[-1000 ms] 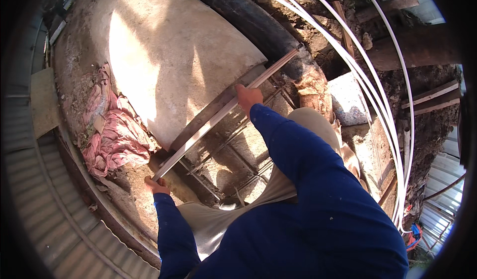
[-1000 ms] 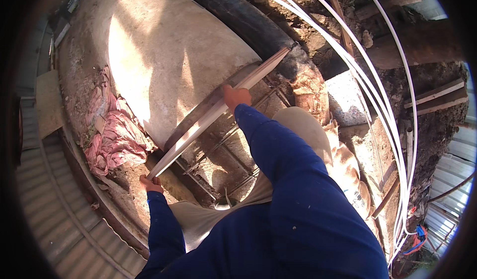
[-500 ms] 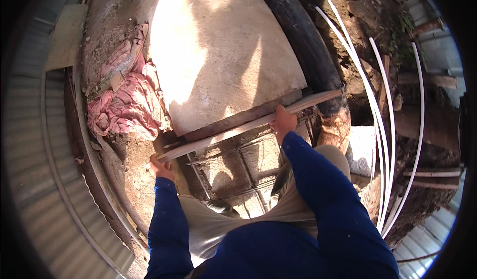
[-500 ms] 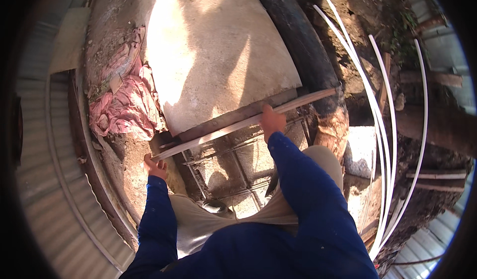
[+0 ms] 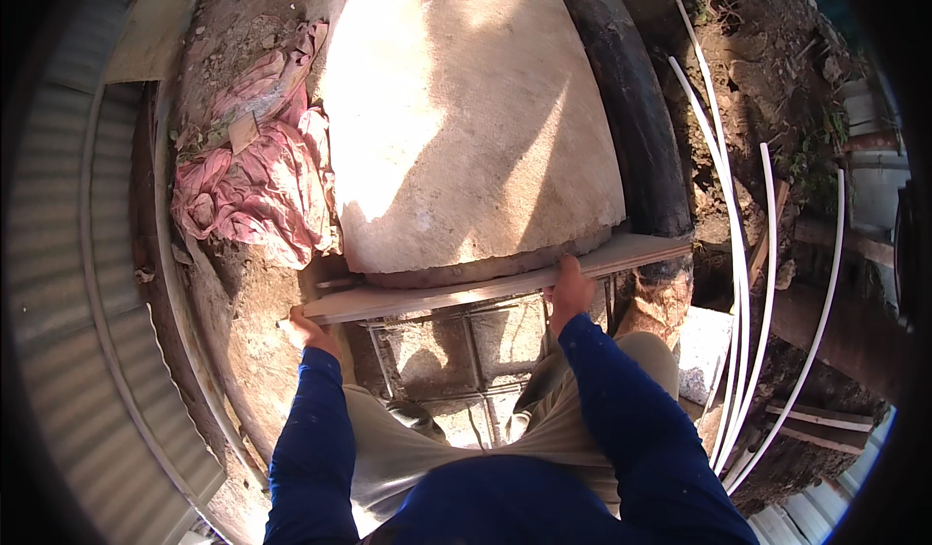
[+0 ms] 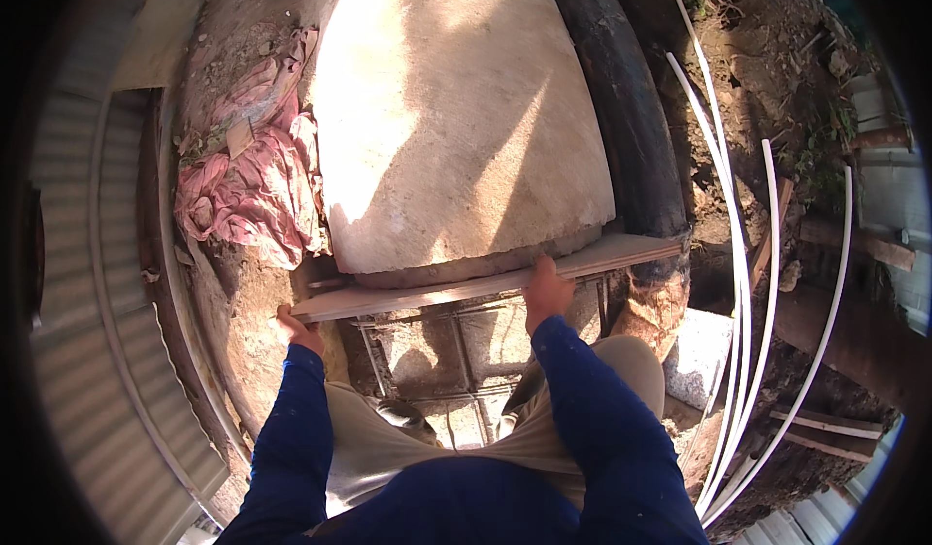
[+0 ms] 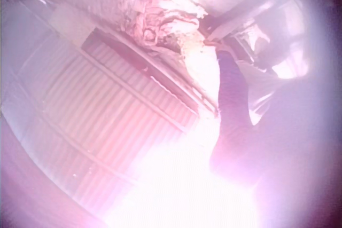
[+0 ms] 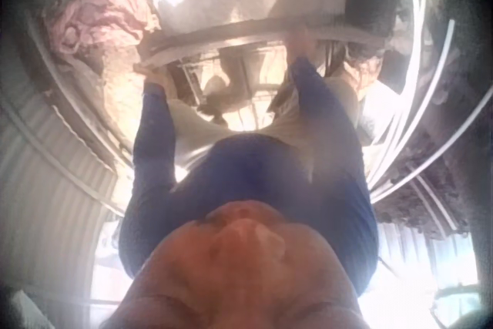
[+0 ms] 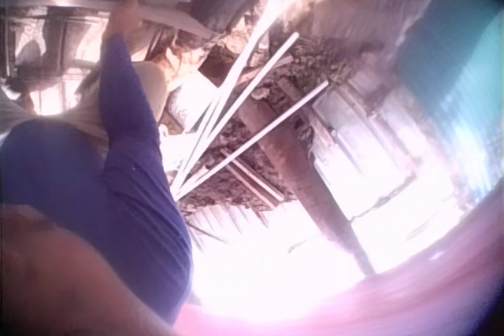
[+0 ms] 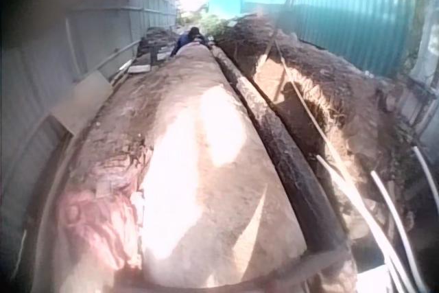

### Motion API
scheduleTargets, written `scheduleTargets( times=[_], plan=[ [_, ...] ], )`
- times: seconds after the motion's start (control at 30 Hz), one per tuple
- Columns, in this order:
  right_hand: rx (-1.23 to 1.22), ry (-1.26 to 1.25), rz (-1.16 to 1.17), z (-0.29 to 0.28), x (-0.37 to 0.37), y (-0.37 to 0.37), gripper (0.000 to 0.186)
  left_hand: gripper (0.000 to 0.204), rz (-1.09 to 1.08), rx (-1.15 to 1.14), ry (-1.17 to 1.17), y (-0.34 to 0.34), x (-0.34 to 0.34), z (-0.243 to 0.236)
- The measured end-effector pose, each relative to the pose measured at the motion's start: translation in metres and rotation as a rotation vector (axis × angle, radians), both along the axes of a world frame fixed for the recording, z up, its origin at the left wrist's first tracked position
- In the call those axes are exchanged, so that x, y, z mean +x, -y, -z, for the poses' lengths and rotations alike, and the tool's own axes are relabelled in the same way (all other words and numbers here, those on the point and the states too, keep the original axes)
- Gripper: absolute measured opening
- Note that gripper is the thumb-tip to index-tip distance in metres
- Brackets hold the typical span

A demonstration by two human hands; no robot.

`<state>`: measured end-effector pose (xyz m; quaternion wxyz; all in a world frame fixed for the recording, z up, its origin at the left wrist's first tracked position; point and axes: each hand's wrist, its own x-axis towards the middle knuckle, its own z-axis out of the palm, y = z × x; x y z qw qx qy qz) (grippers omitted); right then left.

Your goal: The person walks across a construction site carrying a rectangular board, then kneels to position and adjust the board over a rebar grid as part of a formwork setup. The person uses both hands to align the board and secures it with a metal rod.

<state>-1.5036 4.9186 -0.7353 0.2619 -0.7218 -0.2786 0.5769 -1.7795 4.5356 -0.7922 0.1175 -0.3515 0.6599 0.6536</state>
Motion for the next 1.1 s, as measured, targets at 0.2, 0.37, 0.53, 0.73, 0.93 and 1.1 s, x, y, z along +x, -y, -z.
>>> scheduleTargets(
  times=[0.2,0.37,0.53,0.73,0.93,1.1],
  plan=[
    [0.058,0.059,0.05,-0.008,-0.017,0.008,0.037,0.032,0.423,-0.484,-0.423,0.041,0.013,0.034],
    [0.072,0.112,-0.115,0.038,0.015,0.002,0.048,0.036,0.216,-0.172,-0.172,0.034,-0.001,0.03],
    [0.183,0.076,-0.038,0.025,0.002,0.009,0.044,0.035,0.66,-0.674,-0.401,0.048,0.009,0.027],
    [0.204,0.097,-0.116,0.059,0.02,0.001,0.038,0.041,0.028,-0.007,0.065,0.006,-0.01,0.014],
    [0.055,0.023,-0.097,0.019,0.006,-0.003,0.034,0.026,0.075,0.137,0.121,0.006,-0.015,-0.001],
    [-0.061,-0.011,-0.159,-0.011,0.002,-0.005,0.039,0.039,0.087,0.119,0.108,0.007,-0.014,-0.002]
  ],
)
